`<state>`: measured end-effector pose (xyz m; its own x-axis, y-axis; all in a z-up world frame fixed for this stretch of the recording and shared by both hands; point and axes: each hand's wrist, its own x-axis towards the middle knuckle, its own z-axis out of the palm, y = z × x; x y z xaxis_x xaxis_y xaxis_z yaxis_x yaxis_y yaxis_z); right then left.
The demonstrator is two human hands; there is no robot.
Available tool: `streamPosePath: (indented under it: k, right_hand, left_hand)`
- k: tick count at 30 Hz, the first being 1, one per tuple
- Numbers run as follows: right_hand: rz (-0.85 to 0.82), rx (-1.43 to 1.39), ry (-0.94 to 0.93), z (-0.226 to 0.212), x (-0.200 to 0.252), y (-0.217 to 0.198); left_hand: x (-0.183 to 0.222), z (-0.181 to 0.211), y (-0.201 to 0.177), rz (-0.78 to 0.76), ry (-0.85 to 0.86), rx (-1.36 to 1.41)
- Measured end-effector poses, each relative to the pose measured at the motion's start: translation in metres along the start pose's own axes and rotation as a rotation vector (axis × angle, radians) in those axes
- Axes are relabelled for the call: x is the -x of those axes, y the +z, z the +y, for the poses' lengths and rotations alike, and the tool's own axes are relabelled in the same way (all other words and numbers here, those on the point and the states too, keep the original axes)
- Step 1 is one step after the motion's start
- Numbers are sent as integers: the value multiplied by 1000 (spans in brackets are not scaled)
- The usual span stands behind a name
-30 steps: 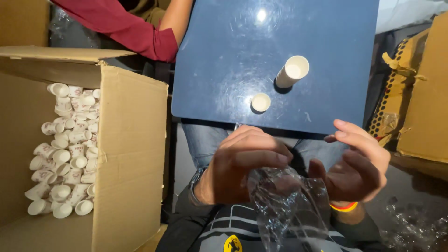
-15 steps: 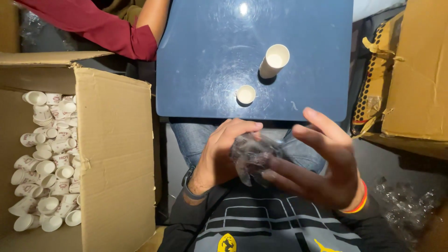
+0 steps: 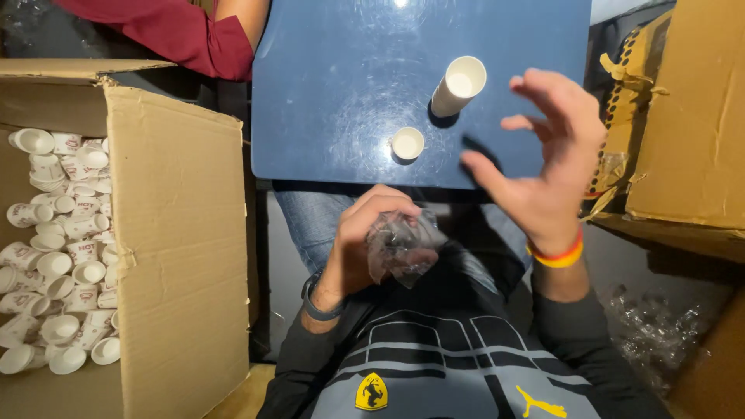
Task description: The person organizes paper cups by removing them from stacks, placing them on a table, and gathering them into new groups. They also handle a plastic wrapper on the table.
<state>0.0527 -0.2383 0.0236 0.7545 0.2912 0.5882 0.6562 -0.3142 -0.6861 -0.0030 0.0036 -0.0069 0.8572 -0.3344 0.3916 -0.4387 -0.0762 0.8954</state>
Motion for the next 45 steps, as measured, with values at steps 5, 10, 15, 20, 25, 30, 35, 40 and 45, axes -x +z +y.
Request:
streamPosePath:
  k: [5, 10, 15, 20, 25, 30, 35, 40, 45]
  right_hand:
    - [54, 145, 252, 70, 13, 46]
    - [32, 178, 319, 114, 30, 67]
    - [27, 190, 317, 109, 31, 56]
    - [134, -286, 406, 45, 48, 3]
    - [178, -196, 293, -31, 53, -26]
    - [95, -53, 203, -51, 34, -7]
    - [-88, 46, 221, -57, 25, 7]
    - [-87, -79, 219, -40, 36, 23]
    - [-76, -65, 28, -46, 16, 17]
  left_hand:
    - [16, -15, 0, 106, -116, -14]
    - [18, -22, 6, 140, -157, -38]
    - [8, -25, 14, 161, -158, -43]
    - [1, -28, 21, 189, -91, -29]
    - [-8, -22, 25, 155, -105, -45]
    - [-14, -11, 22, 139, -91, -67]
    - [-10, -11, 25, 156, -61, -123]
    - [-12, -11, 20, 135, -25, -92]
    - [-11, -12, 22, 105, -41, -12]
